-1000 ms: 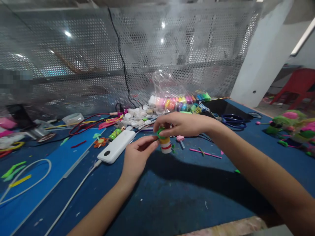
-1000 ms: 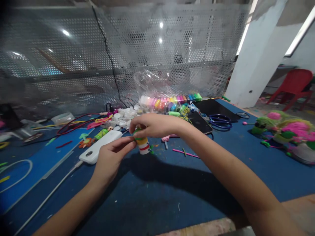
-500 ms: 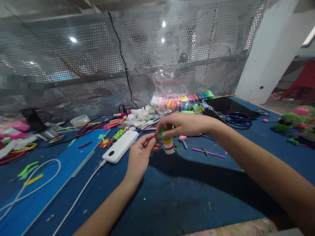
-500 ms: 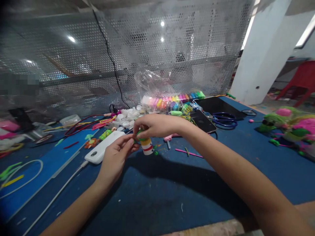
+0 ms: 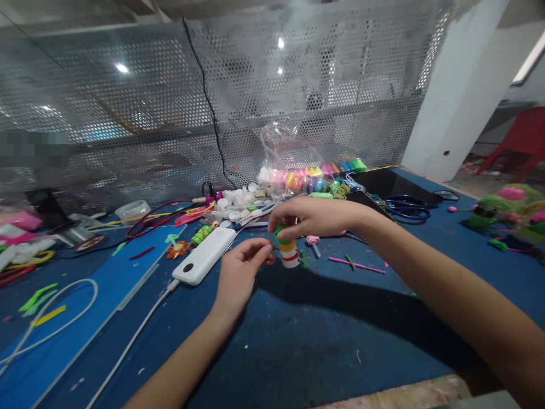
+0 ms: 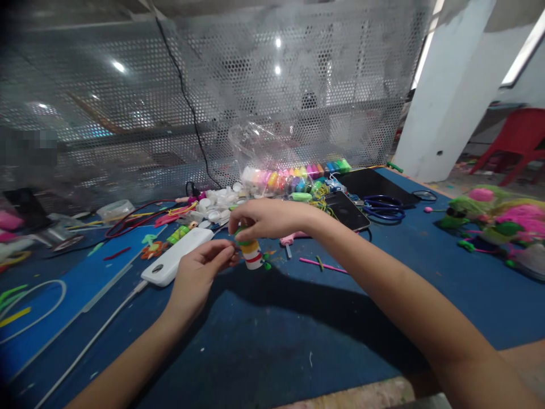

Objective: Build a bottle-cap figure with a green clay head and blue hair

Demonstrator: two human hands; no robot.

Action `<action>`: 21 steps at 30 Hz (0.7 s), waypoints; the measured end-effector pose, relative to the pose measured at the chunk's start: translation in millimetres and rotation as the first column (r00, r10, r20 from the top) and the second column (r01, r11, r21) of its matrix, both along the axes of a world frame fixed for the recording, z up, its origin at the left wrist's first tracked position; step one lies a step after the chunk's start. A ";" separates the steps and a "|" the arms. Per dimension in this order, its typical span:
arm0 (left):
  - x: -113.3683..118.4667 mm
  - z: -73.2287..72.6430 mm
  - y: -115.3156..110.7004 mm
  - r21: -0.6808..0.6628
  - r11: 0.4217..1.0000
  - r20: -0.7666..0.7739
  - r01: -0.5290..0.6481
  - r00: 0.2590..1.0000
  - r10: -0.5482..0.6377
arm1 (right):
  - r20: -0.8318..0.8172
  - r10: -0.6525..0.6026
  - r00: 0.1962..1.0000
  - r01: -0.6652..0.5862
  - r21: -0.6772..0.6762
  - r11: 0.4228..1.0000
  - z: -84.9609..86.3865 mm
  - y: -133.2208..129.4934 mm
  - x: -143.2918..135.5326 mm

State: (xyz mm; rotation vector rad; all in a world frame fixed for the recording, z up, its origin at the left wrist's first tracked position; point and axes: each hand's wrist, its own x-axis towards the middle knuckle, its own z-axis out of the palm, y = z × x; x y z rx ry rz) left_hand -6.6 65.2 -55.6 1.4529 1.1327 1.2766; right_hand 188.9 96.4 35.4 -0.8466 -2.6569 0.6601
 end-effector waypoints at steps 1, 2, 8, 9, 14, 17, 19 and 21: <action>0.3 -0.4 -0.2 0.008 1.000 -0.004 0.004 1.000 -0.004 | 0.000 0.003 1.000 -0.003 0.000 1.000 0.0 -0.3 -0.2; 0.6 -0.8 -0.2 0.018 1.000 -0.008 0.009 1.000 -0.009 | -0.003 0.003 1.000 -0.003 0.001 1.000 0.1 -0.6 -0.3; 3.0 -1.6 -2.2 0.054 0.993 -0.031 0.101 0.995 -0.099 | -0.050 -0.012 0.999 0.010 -0.039 0.999 1.7 -4.5 -3.7; 3.6 -1.2 -3.4 0.046 0.990 -0.040 0.131 0.991 -0.129 | -0.057 0.001 0.998 -0.005 -0.056 0.998 2.1 -6.1 -5.3; 6.2 2.1 -11.6 -0.010 0.973 -0.091 0.231 0.969 -0.231 | -0.115 0.059 0.992 -0.074 -0.125 0.989 1.9 -15.1 -14.0; 7.2 4.0 -14.4 -0.034 0.973 -0.108 0.229 0.967 -0.231 | -0.124 0.071 0.990 -0.089 -0.149 0.985 0.2 -17.1 -17.0; 7.5 4.9 -14.7 -0.047 0.975 -0.111 0.217 0.969 -0.221 | -0.126 0.078 0.989 -0.094 -0.131 0.987 -1.1 -16.8 -18.3; 7.7 5.3 -14.6 -0.057 0.977 -0.115 0.205 0.971 -0.210 | -0.126 0.080 0.989 -0.094 -0.106 0.990 -2.4 -16.2 -19.6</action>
